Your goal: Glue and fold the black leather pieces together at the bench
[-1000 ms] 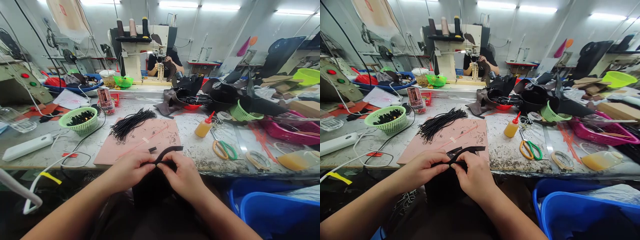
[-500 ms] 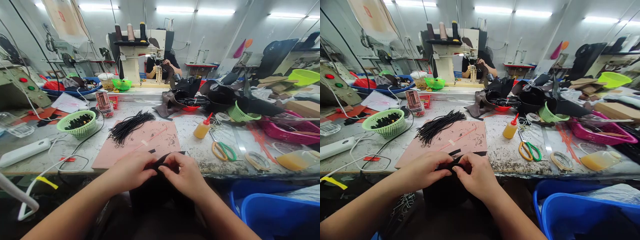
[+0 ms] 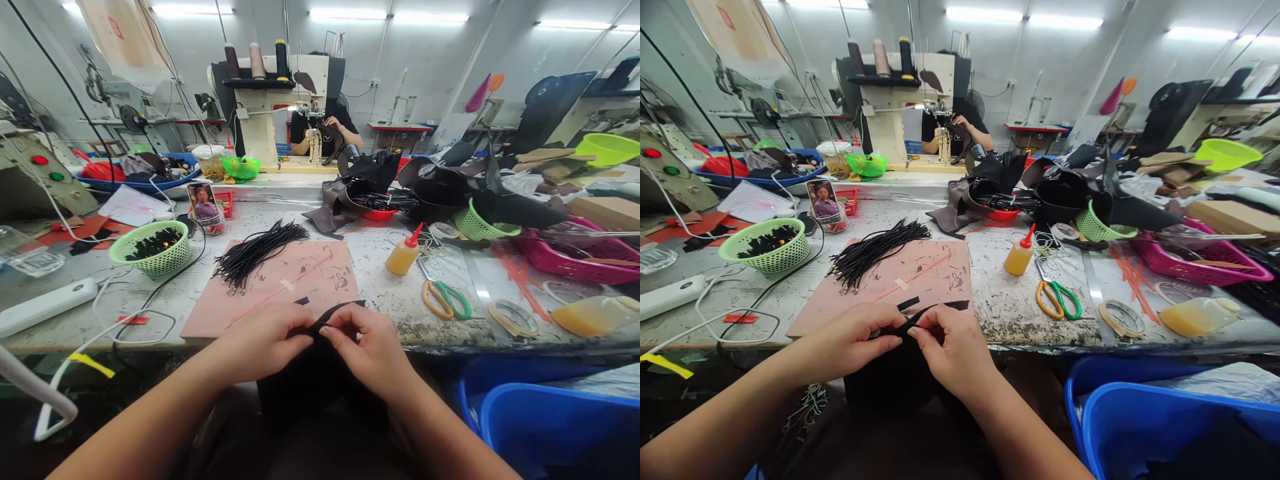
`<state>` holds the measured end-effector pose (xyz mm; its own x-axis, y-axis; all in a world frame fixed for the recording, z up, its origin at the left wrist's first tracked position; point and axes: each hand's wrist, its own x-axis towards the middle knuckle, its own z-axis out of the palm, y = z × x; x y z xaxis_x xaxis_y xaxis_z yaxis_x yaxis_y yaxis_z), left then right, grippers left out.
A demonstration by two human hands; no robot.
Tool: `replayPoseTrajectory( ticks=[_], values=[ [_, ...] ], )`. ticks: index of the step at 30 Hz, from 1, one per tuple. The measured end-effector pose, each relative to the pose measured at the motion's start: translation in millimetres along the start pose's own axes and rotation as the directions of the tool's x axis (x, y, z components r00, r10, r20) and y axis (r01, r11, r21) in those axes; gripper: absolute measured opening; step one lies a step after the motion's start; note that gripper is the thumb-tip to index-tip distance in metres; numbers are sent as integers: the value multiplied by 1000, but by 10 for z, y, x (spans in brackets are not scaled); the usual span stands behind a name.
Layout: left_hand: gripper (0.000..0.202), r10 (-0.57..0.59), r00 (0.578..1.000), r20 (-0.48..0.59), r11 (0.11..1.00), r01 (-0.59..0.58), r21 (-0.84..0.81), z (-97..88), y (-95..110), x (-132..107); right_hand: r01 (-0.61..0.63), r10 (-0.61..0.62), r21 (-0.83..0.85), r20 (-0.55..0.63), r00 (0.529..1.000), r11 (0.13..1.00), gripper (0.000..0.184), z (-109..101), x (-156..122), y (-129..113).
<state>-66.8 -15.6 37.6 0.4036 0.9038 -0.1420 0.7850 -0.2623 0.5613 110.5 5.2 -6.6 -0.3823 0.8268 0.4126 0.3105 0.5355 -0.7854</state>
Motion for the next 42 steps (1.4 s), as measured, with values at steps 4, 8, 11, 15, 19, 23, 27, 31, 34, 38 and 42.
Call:
replayPoseTrajectory(
  ticks=[4, 8, 11, 15, 19, 23, 27, 31, 34, 38, 42],
  values=[
    [18, -7, 1000, -19, 1000, 7, 13, 18, -29, 23, -41, 41, 20, -7, 999, 999, 9, -8, -6, -18],
    [19, -21, 1000, -20, 999, 21, -38, 26, -53, 26, -119, 121, 50, -29, 992, 992, 8, -26, -12, -18],
    [18, -34, 999, -22, 998, 32, -61, 24, -55, 16, -114, 115, 54, -26, 993, 992, 10, -34, -7, -20],
    [19, -37, 999, -32, 997, 35, -73, 21, -50, 11, -118, 119, 76, -5, 993, 990, 10, -32, 4, -32],
    [21, -5, 999, -33, 995, 1, -102, 20, -55, 17, -110, 108, 81, 25, 994, 991, 8, -28, -2, -46],
    [29, -3, 1000, -19, 997, 1, -73, 12, -37, 22, -8, 7, 33, 13, 1000, 999, 11, -25, -17, -63],
    [28, 30, 1000, 2, 996, -30, -87, 6, -18, 19, 45, -44, 13, -70, 997, 999, 14, 1, -32, -52],
    [28, 72, 997, 7, 992, -70, -106, 11, -50, 14, -19, 24, 54, -93, 995, 998, 15, 23, -34, -32],
    [30, 81, 997, 4, 991, -80, -108, 14, -72, 10, -89, 95, 85, -76, 993, 992, 14, 21, -22, -37],
    [28, 67, 998, 4, 992, -66, -109, 9, -51, 5, -193, 199, 127, -36, 979, 973, 13, 9, -5, -60],
    [22, 74, 997, 18, 987, -70, -143, -5, -4, 2, -285, 288, 167, 9, 958, 944, 15, 4, 10, -61]
  ],
)
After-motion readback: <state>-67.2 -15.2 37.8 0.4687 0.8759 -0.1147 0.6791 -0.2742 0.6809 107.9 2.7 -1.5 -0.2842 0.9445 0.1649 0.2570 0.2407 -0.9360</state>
